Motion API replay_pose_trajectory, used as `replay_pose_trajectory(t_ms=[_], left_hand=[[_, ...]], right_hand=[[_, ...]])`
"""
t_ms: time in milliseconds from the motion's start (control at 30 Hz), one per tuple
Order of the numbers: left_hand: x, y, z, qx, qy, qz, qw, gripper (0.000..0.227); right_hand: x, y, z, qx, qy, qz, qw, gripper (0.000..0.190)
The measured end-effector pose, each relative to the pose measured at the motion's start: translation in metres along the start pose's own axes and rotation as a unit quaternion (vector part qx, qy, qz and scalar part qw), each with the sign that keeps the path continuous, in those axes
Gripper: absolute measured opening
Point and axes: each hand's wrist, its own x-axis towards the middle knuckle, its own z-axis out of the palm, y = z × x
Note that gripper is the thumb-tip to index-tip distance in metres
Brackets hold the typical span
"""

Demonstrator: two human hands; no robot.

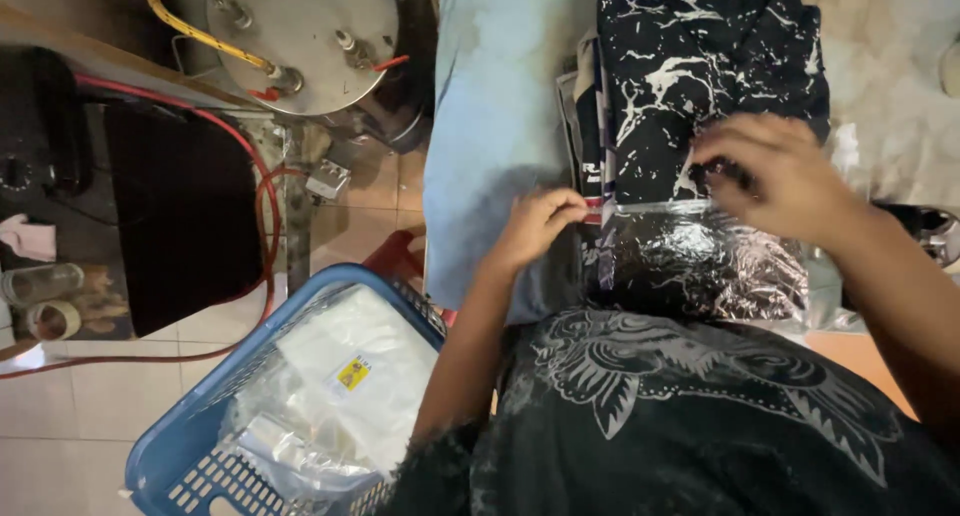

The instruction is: The person retrieves a clear plastic bag from a blue basket and places a folded black and white patterned garment into it. They then seal the bag using a handheld heat sealer and apply clear tape to secure the package.

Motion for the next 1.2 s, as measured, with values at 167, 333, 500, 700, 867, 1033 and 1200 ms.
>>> replay_pose_trajectory(t_ms=[167,333,500,700,867,1033,1200], left_hand=[[-0.01,-0.032,-0.001,0.233,-0.035,0.093,0.967,0.015],[-0.012,-0.052,0.018,0.251,0.037,0.092,0.963,0.017],[0.01,-0.053,0.034,0.254,0.117,0.039,0.959,0.013],[0.039,-0.038,0.037,0.181,0.234,0.032,0.955,0.01],[0.029,-0.008,0.014,0.195,0.24,0.088,0.947,0.028],[0.013,0.086,-0.004,0.174,0.152,0.22,0.948,0.014],[0.027,0.131,0.013,0.254,0.09,0.251,0.93,0.019]], right_hand=[[0.122,-0.061,0.056,-0.085,-0.301,-0.143,0.939,0.033],[0.164,-0.057,0.105,-0.303,-0.476,-0.146,0.812,0.026],[0.154,-0.028,0.127,-0.29,-0.44,-0.166,0.833,0.023],[0.158,-0.032,0.094,-0.225,-0.425,-0.11,0.87,0.021],[0.122,-0.047,0.034,-0.014,-0.086,-0.214,0.973,0.033],[0.009,0.039,-0.011,0.174,0.001,0.077,0.982,0.012],[-0.085,0.074,0.008,0.204,-0.017,0.107,0.973,0.024]])
